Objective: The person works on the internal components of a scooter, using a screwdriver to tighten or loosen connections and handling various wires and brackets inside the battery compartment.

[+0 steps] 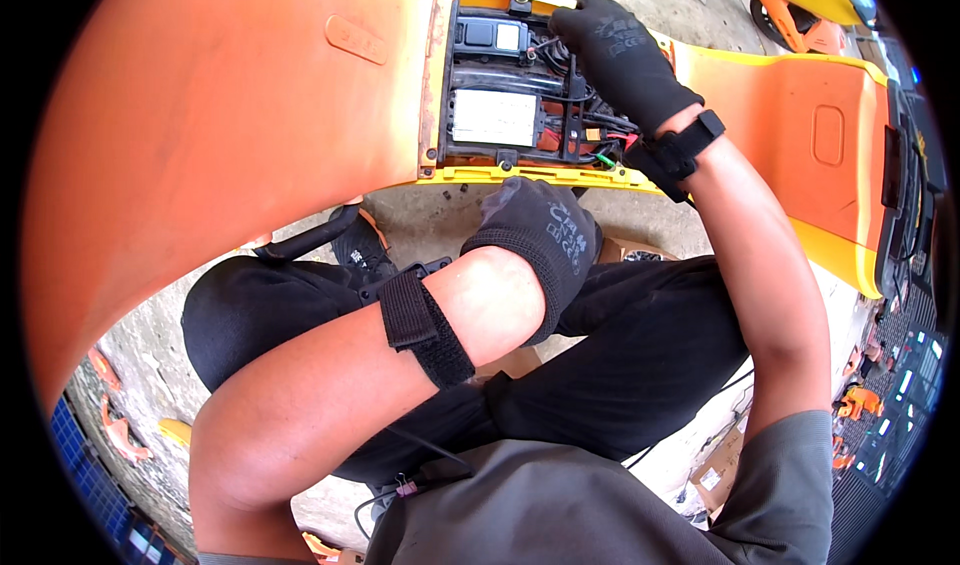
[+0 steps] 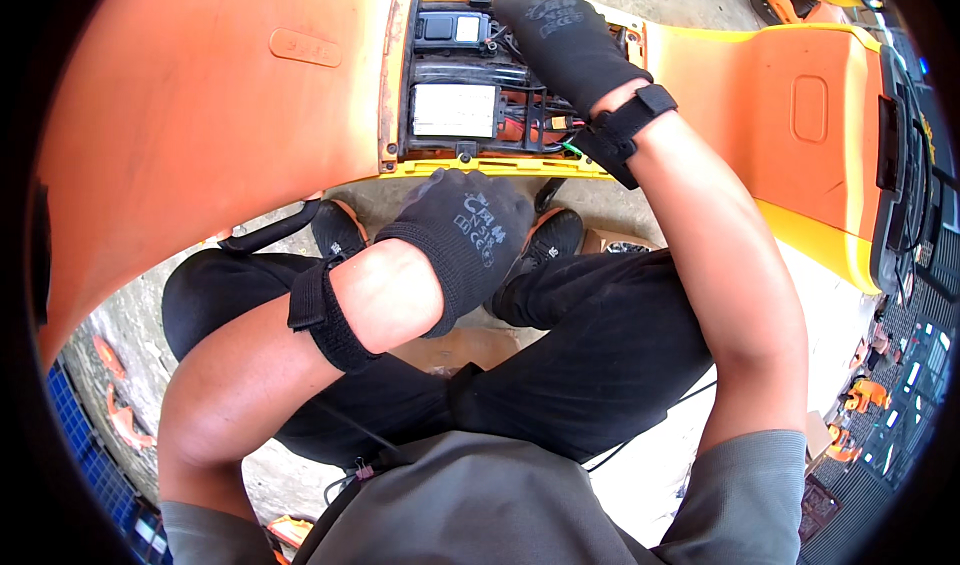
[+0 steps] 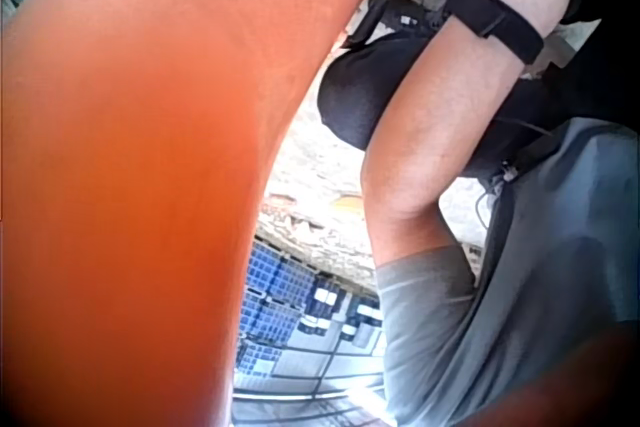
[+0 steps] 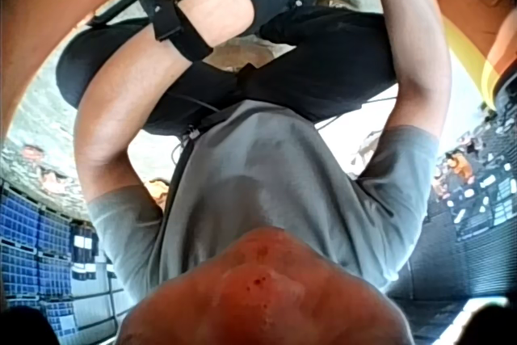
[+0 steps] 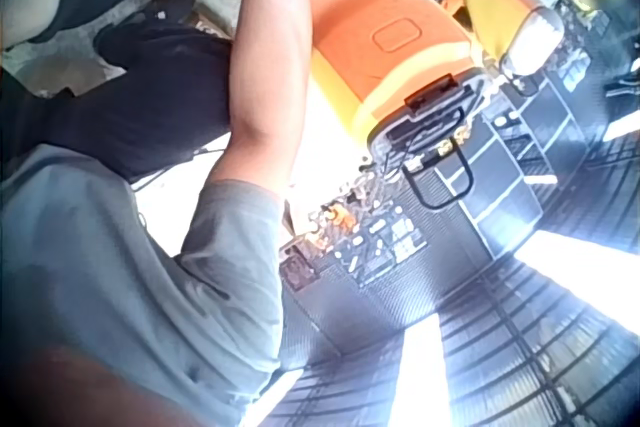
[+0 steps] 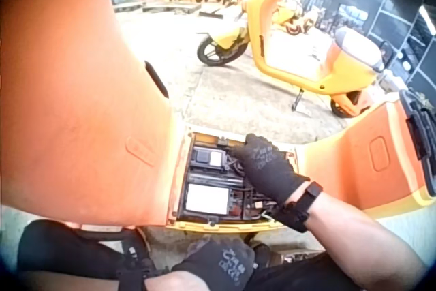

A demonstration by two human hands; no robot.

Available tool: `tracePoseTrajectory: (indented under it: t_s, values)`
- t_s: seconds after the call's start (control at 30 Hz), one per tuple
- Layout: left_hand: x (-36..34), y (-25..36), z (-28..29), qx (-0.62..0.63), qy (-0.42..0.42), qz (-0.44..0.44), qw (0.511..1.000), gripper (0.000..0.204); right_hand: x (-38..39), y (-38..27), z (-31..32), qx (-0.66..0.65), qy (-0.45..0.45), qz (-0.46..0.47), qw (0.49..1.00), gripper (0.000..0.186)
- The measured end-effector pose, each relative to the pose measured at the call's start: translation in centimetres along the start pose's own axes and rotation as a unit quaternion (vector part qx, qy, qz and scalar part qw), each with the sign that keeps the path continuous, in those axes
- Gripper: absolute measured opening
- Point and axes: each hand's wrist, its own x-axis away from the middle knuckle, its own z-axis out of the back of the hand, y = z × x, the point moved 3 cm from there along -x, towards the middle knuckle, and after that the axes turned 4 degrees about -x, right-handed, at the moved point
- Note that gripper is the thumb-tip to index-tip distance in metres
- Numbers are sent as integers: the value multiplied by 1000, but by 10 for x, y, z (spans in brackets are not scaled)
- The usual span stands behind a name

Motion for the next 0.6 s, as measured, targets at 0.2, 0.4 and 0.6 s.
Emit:
tracePoseTrajectory:
  t_s: [0.2, 0.4, 0.6]
  values:
    - [-1, 1, -1, 1, 4, 5, 1000, 29, 4, 12, 2, -35, -18, -53, 998, 12]
    - [-3, 0, -3, 13, -3, 7, 1000, 29, 9, 17, -8, -74, -10, -65, 995, 13]
    - [-6, 2, -1, 1, -39, 13, 999, 34, 8, 13, -18, -57, -34, -79, 995, 16]
